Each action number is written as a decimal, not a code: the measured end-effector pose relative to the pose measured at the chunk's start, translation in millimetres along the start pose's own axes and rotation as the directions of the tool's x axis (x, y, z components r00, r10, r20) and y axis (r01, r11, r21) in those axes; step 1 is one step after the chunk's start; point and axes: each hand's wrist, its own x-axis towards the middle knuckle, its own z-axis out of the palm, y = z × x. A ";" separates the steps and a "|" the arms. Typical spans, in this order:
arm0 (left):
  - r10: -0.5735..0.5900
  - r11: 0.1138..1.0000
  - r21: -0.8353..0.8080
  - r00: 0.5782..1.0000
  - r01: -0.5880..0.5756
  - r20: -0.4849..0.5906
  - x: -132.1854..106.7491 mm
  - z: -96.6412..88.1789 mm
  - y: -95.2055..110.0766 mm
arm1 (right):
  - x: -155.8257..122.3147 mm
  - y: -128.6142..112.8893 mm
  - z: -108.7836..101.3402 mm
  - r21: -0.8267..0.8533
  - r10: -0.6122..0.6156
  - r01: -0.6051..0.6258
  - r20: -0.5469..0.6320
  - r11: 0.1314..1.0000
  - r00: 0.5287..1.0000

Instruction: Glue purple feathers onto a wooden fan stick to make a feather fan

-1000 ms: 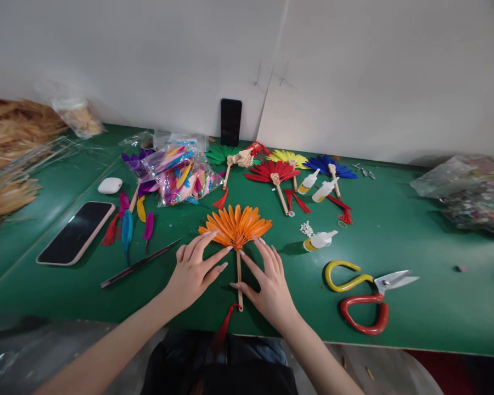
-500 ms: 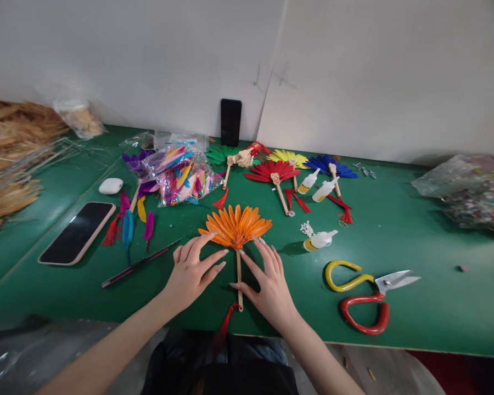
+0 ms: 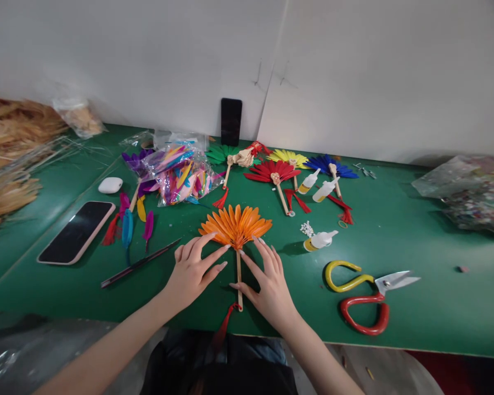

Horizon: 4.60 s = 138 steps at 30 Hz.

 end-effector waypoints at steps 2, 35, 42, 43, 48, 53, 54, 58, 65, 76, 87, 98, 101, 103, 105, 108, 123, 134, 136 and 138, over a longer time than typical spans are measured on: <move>-0.002 1.000 -0.005 1.000 0.002 0.002 0.6 -0.1 0.0 | 0.2 -0.1 -0.3 -0.001 -0.002 0.002 0.000 1.000 1.000; -0.014 1.000 -0.021 0.999 0.015 0.029 -0.7 2.1 -1.0 | 0.9 -0.8 -1.0 -0.005 -0.019 0.019 0.011 1.000 1.000; -0.001 1.000 -0.006 0.999 0.001 0.035 -0.9 2.3 -1.7 | 0.4 0.0 -0.5 -0.006 -0.013 0.013 0.014 1.000 1.000; -0.001 1.000 -0.007 0.999 0.001 0.034 -1.0 2.3 -1.6 | 0.5 -0.1 -0.7 -0.006 -0.012 0.012 0.015 1.000 1.000; -0.001 1.000 -0.006 0.999 0.001 0.034 -1.7 2.3 -1.3 | 0.4 -0.9 -1.3 0.002 -0.007 0.007 0.013 1.000 1.000; -0.001 1.000 -0.004 0.999 0.001 0.034 -1.1 2.5 -1.2 | -0.8 -1.2 -1.2 0.029 -0.008 0.008 -0.009 1.000 1.000; 0.001 1.000 -0.004 0.999 -0.001 0.033 -0.9 2.6 -1.3 | -0.9 -1.0 -1.1 0.032 -0.006 0.006 -0.010 0.999 1.000; 0.008 1.000 -0.006 0.999 -0.008 0.033 -0.5 3.2 -1.8 | -0.4 -0.3 -0.8 0.029 0.001 -0.001 0.000 1.000 1.000; 0.003 1.000 -0.007 0.999 -0.003 0.032 -1.1 2.8 -2.1 | -0.6 -0.4 -0.3 0.022 -0.005 0.005 0.004 1.000 1.000; 0.006 1.000 -0.009 0.999 -0.006 0.035 -0.6 3.3 -1.8 | -0.3 -0.2 -0.4 0.027 -0.011 0.011 0.000 1.000 1.000; 0.005 1.000 -0.010 0.999 -0.005 0.036 -1.1 2.6 -1.9 | 0.2 -2.2 -2.3 0.052 -0.013 0.014 -0.016 0.999 1.000; 0.007 1.000 -0.007 0.999 -0.006 0.038 -0.3 2.7 -1.9 | -0.2 -2.4 -0.9 0.053 0.014 -0.012 -0.041 0.999 0.999; 0.005 1.000 -0.008 0.999 -0.004 0.037 -0.1 1.9 -1.3 | 0.1 -2.6 -1.2 0.048 0.006 -0.005 -0.034 0.999 0.999; 0.005 1.000 -0.011 0.999 -0.004 0.037 -0.4 1.3 -0.9 | 0.3 -3.2 -1.5 0.058 0.018 -0.014 -0.055 0.998 0.998; 0.004 1.000 -0.012 0.999 -0.004 0.037 -0.7 1.1 -0.7 | 0.3 -4.0 -1.8 0.077 0.035 -0.029 -0.083 0.997 0.996; -0.001 1.000 -0.013 0.999 0.001 0.039 -0.9 1.4 -1.0 | -0.8 -4.5 -2.2 0.113 0.066 -0.054 -0.109 0.992 0.992; 0.005 1.000 -0.023 0.999 -0.004 0.039 -1.5 2.0 -1.4 | -0.3 -3.8 -3.9 0.044 0.060 -0.055 -0.119 0.997 0.991; -0.001 0.999 -0.043 0.999 0.002 0.033 -0.9 2.1 -1.6 | -0.7 -2.3 -1.1 0.012 0.035 -0.034 -0.071 0.999 0.997; 0.000 0.999 -0.041 0.999 0.002 0.034 -0.7 1.9 -1.6 | -0.6 -2.6 -1.7 0.015 0.035 -0.034 -0.072 0.999 0.997; 0.000 0.999 -0.034 0.999 0.001 0.038 -0.6 1.5 -1.5 | -0.5 -2.9 -2.2 0.021 0.025 -0.024 -0.077 1.000 0.997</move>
